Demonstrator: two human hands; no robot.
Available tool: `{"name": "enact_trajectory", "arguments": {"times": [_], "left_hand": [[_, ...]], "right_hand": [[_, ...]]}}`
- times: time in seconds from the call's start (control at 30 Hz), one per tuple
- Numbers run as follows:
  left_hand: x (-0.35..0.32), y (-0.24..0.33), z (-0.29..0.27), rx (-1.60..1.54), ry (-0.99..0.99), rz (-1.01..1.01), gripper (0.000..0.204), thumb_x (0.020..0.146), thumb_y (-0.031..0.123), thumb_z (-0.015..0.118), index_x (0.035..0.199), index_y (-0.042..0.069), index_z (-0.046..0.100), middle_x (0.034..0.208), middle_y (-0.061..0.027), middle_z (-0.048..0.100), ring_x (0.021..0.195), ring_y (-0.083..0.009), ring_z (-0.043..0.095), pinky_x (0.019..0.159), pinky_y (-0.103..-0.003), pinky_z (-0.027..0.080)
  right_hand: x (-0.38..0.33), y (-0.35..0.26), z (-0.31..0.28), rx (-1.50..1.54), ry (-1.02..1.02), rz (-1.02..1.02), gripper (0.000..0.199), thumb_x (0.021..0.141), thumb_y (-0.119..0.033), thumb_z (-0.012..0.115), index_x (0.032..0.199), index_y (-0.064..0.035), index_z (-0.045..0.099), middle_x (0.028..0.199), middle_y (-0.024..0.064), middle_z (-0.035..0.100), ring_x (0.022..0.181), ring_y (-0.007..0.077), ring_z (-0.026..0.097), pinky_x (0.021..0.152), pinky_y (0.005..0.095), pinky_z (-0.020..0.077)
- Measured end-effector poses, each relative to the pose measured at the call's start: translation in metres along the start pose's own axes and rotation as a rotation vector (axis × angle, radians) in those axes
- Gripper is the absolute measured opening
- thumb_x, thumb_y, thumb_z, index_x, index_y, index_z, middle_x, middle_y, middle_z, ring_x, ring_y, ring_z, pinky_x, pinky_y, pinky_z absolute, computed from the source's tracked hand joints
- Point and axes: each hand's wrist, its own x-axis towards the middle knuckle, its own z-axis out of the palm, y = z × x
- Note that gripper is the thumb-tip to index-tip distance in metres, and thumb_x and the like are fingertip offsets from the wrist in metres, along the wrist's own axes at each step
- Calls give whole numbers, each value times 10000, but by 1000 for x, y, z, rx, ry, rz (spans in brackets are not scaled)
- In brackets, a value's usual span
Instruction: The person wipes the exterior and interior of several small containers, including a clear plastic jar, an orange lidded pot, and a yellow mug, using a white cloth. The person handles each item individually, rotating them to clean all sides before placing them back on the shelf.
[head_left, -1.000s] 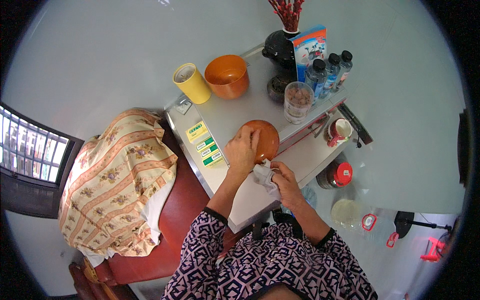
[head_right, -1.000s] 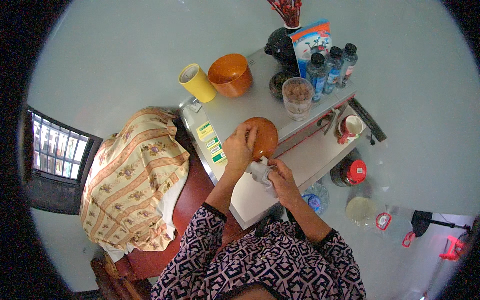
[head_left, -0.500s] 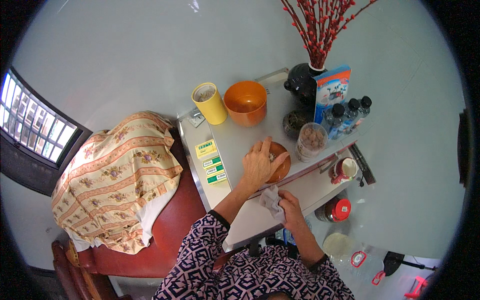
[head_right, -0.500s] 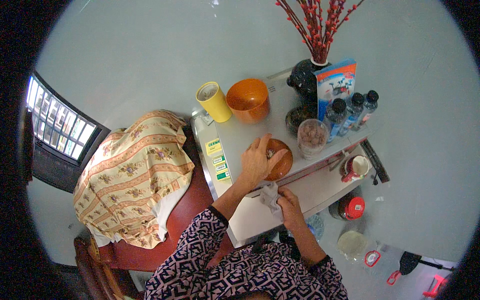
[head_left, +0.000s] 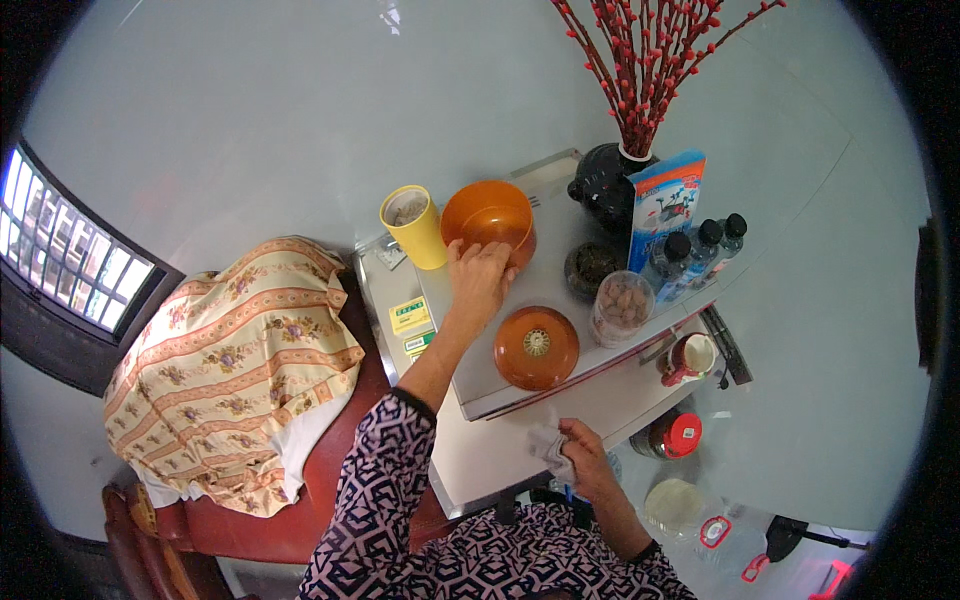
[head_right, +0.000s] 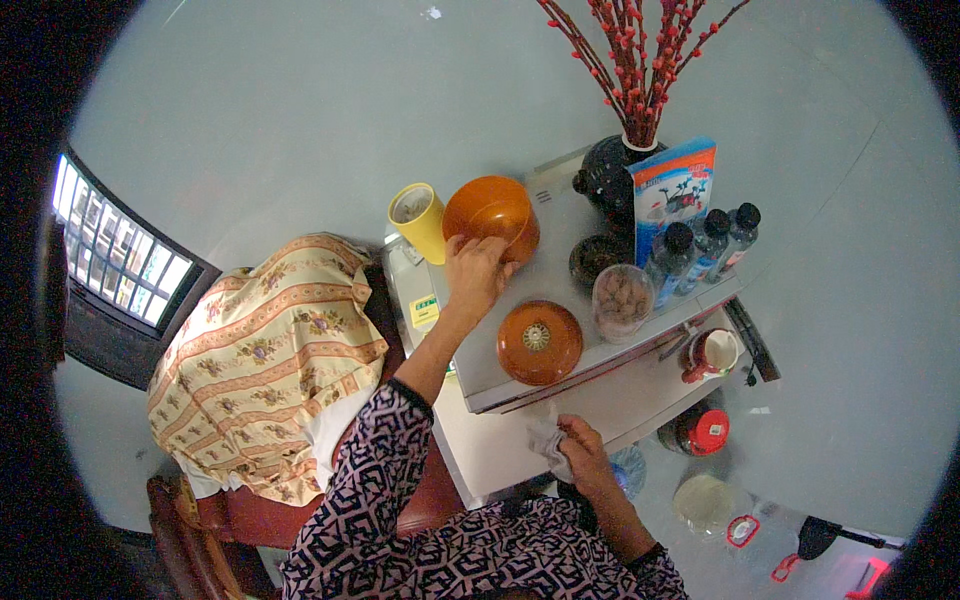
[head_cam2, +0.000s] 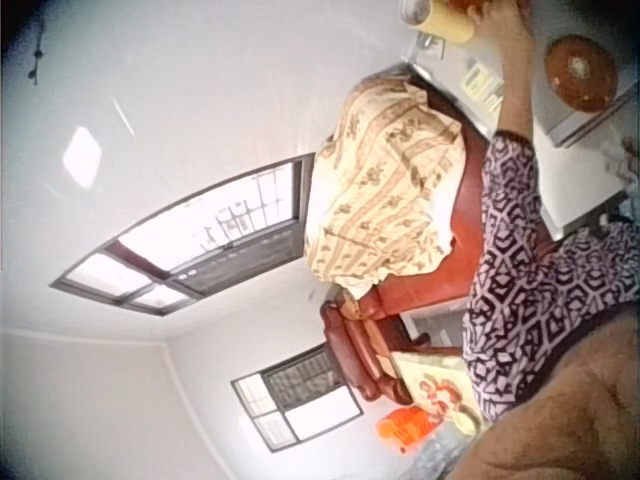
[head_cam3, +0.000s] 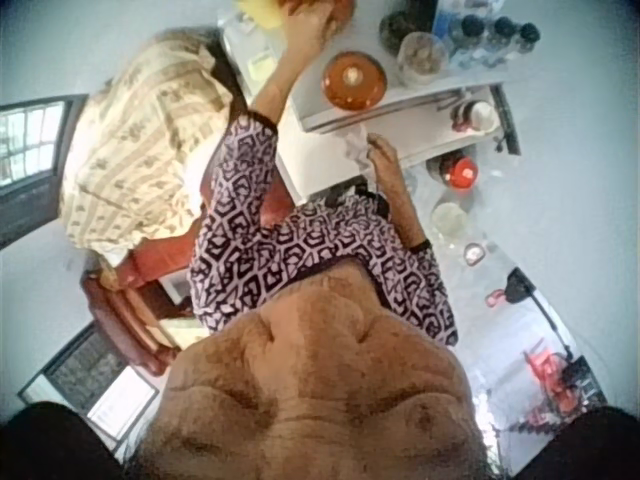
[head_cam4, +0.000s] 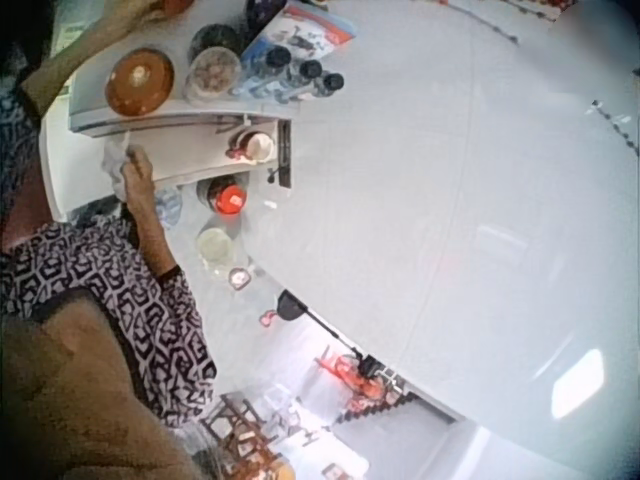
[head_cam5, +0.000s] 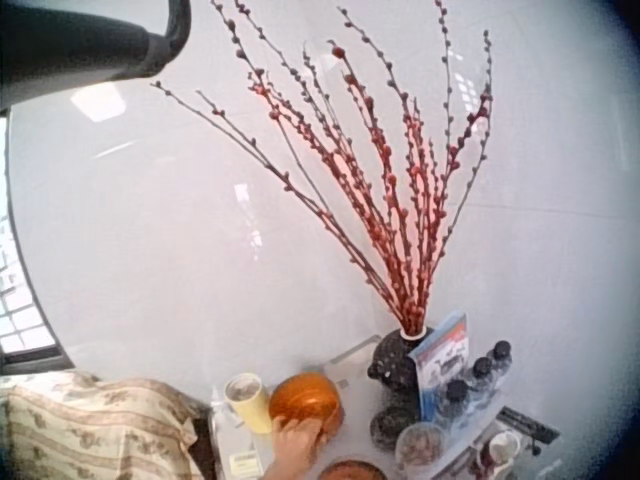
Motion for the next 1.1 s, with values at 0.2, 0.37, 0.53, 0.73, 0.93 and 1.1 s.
{"name": "enact_trajectory", "arguments": {"times": [0.2,0.37,0.53,0.73,0.93,1.1], "left_hand": [[-57,42,-88,-306,144,-313,280,680,182,771,857,48,600,761,-76,594,765,-257,550,798,-371,380],[-125,54,-115,-642,235,-646,305,684,199,781,889,55,608,767,-59,563,773,-236,495,754,-341,361],[-195,49,-127,-878,324,-858,283,710,121,748,934,42,595,765,-69,552,745,-246,508,761,-336,382],[-228,43,-177,-645,244,-713,301,669,153,792,892,54,615,743,-42,561,740,-214,508,736,-307,371],[-255,30,-203,-701,240,-720,313,679,133,795,934,47,635,783,-28,590,757,-172,525,732,-292,411],[-266,25,-211,-1140,399,-783,262,769,54,724,1000,-12,619,951,-29,644,858,-92,585,766,-252,484]], "right_hand": [[2,-70,39,-27,164,-397,434,806,-7,416,1238,26,455,1133,95,550,999,175,547,869,272,441],[34,-97,103,-791,259,-1058,379,817,-10,441,1192,18,487,1051,142,541,900,231,549,779,334,457],[28,-55,183,-1195,50,-1279,488,707,-101,654,1180,-106,535,1067,91,471,997,278,455,864,426,310],[49,-74,219,-1084,-190,-1083,355,815,-131,578,1156,-37,543,1086,137,567,1008,274,546,827,423,404],[61,-70,244,-924,-453,-766,301,880,-108,500,1156,-2,556,1101,156,604,974,301,595,809,342,459],[11,-26,257,-1225,-296,-1351,374,801,-63,572,1171,-108,591,1272,67,528,1195,242,479,1012,419,327]]}}
